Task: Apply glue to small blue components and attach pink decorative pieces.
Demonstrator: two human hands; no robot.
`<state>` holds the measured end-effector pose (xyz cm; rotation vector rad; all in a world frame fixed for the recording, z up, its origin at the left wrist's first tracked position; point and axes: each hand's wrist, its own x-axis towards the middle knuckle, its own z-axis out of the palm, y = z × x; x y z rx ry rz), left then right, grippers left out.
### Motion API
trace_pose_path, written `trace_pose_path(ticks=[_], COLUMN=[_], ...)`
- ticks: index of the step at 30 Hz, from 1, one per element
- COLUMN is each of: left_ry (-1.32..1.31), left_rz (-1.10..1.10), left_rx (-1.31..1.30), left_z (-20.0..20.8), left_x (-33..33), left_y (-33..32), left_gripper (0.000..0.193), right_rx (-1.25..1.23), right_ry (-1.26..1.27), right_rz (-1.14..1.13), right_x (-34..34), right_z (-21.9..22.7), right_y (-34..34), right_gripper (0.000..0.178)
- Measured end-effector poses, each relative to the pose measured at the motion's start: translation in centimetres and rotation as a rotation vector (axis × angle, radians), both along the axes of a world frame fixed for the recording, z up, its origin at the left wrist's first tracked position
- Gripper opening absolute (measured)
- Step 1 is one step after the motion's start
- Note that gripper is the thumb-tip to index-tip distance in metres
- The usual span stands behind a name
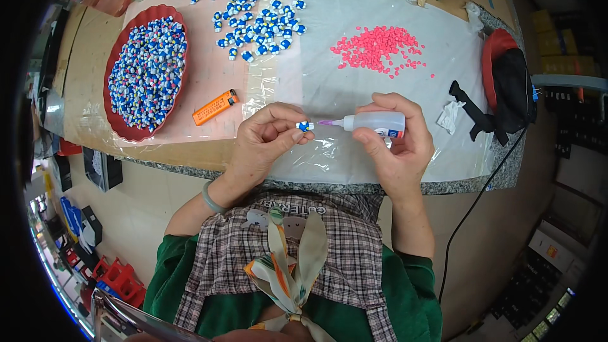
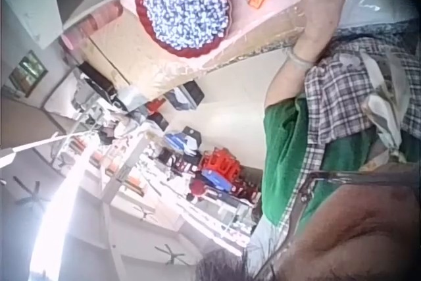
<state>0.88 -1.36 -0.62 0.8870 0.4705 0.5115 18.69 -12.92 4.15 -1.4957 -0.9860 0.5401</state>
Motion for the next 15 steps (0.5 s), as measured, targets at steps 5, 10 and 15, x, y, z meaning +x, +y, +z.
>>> trace_pose_path(ticks=[5, 10, 15], left_ry=[-0.017, -0.014, -0.019], left_rz=[-0.008, -0.009, -0.011], left_rx=[0.010, -0.002, 0.009], left_z=[-0.31, -0.25, -0.35], left_x=[-0.05, -0.06, -0.06], left_y=[0.06, 0.07, 0.09], left_gripper=[0.019, 0.020, 0.020], right_rx=[-0.030, 0.011, 0.036], right_ry=[-0.202, -0.390, -0.480], right_rz=[0.002, 0.007, 0.003], right_x=[-0.55, -0.84, -0.84], right_z=[0.06, -0.01, -0.14], right_y=[-0.21, -0.21, -0.24], right_gripper=[0.045, 0.045, 0.045])
